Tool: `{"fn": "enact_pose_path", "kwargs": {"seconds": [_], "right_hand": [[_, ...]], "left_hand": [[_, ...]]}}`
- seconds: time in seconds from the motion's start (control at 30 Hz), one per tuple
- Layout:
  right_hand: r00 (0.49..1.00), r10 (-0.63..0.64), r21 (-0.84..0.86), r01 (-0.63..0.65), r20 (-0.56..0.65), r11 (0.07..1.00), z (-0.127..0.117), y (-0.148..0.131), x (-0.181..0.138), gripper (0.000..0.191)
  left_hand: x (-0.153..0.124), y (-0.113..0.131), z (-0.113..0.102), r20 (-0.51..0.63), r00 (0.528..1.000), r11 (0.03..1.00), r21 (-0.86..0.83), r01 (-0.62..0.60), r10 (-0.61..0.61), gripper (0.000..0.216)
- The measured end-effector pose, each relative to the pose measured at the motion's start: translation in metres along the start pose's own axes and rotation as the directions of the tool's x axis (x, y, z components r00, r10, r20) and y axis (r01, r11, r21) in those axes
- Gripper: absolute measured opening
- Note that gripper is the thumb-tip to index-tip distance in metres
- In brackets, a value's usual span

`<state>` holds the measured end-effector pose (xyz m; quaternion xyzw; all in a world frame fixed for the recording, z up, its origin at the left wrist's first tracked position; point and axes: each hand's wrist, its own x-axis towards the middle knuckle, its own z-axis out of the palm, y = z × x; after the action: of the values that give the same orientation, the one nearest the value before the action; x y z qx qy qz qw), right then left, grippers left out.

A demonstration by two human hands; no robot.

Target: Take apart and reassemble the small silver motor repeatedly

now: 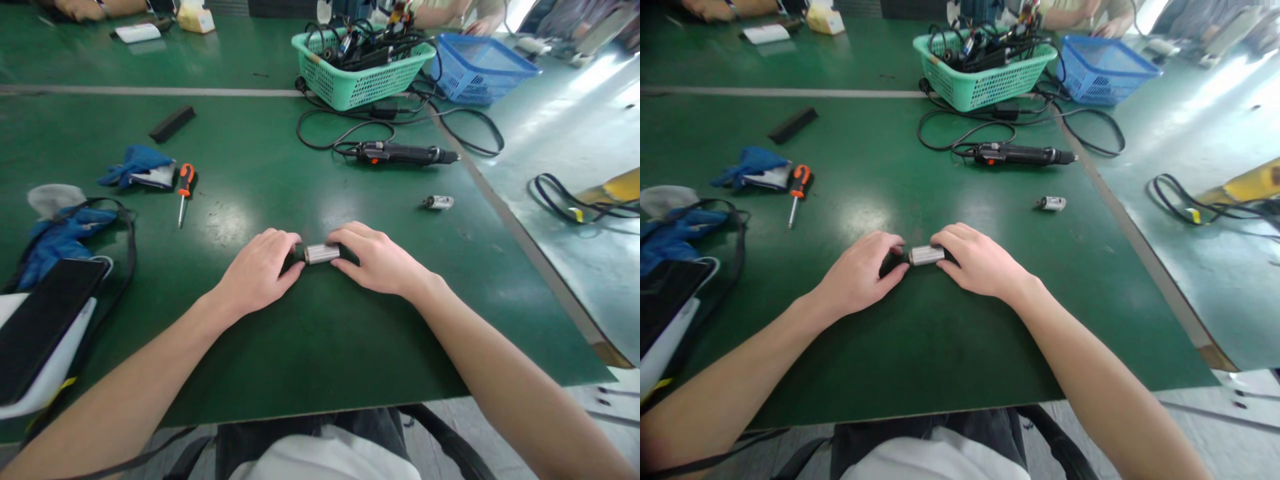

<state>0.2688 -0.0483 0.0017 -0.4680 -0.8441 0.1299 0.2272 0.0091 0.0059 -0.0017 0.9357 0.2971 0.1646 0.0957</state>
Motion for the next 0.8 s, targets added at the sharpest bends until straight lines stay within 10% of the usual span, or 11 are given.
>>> {"fn": "enact_pose_path", "kwargs": {"seconds": [0.8], "right_hand": [[0.998,-0.058,-0.069,0.06,0.033,0.996,0.014,-0.022,0.005,0.028]], "left_hand": [[0.003,-0.004,0.002,0.058,0.987,0.989,0.018,-0.148,0.147,0.029]]}}
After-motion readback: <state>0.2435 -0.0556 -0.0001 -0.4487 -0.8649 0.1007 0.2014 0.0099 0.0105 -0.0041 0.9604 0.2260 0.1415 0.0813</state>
